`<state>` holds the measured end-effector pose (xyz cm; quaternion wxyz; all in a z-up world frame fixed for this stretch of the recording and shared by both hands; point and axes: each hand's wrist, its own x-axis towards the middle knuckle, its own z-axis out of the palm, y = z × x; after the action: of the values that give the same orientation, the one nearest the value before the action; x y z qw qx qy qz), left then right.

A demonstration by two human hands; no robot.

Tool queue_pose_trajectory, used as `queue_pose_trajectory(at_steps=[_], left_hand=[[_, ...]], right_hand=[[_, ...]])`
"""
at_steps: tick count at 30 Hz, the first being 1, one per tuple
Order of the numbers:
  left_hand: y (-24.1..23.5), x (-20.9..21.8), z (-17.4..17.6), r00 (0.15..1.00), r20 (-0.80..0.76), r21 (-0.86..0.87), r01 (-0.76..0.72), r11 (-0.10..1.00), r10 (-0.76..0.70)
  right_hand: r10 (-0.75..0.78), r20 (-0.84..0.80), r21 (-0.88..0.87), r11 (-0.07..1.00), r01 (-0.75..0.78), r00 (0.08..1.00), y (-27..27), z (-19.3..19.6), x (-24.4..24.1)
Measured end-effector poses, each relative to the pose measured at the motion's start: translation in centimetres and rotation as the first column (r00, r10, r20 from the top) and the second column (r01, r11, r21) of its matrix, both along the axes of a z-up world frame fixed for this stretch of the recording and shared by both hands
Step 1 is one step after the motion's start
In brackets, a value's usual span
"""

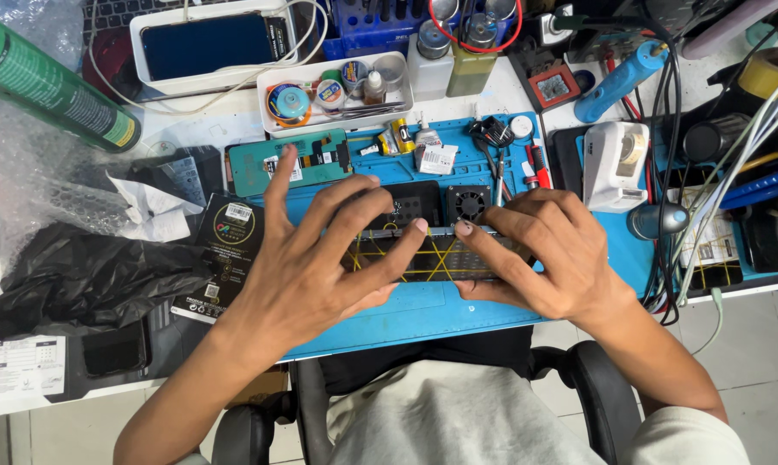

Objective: The person secures a disassembled smartphone with multiple rubber bands, then uses a small fan to apply heat to the device's screen area. The phone remains on a blue work mat throughout the process.

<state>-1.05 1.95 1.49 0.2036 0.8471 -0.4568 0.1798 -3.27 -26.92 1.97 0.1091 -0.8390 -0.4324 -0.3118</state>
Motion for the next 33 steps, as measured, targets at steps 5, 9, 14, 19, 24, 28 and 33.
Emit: queue_pose_trajectory(at_steps=[5,9,14,19,24,28,33], left_hand=[[-0.1,-0.2,0.0,1.0,0.008,0.013,-0.014,1.0,0.014],[-0.3,-0.6,0.0,0.998,0.059,0.029,-0.03,0.999,0.028],[-1.3,-0.9,-0.2,0.992,0.123,0.036,-0.041,0.998,0.037],[-1.9,-0.8,-0.2,0.992,0.119,-0.02,-0.028,0.999,0.03],[-1.8,-0.6,-0.2,0.992,0.113,-0.021,-0.055,0.998,0.057],[-1.7,-0.6,-0.3,0.993,0.104,-0.024,-0.056,0.998,0.058],[-1.7,-0.4,-0.1,0.995,0.092,-0.015,-0.041,0.999,0.042]], right_hand=[[-0.01,0.01,0.009,1.0,0.01,1.0,-0.1,0.2,0.1],[-0.013,0.004,0.02,1.0,0.013,1.0,0.0,0.2,0.1],[-0.012,-0.029,0.032,0.999,0.013,1.0,0.5,0.3,0.0],[-0.042,-0.035,-0.014,0.999,0.041,0.998,0.6,0.6,-0.2],[-0.067,-0.081,-0.026,0.998,0.065,0.994,0.5,0.5,-0.1],[-0.064,-0.125,0.015,0.998,0.066,0.99,0.4,0.3,0.1],[-0.065,-0.127,0.017,0.998,0.067,0.99,0.3,0.2,0.0]])
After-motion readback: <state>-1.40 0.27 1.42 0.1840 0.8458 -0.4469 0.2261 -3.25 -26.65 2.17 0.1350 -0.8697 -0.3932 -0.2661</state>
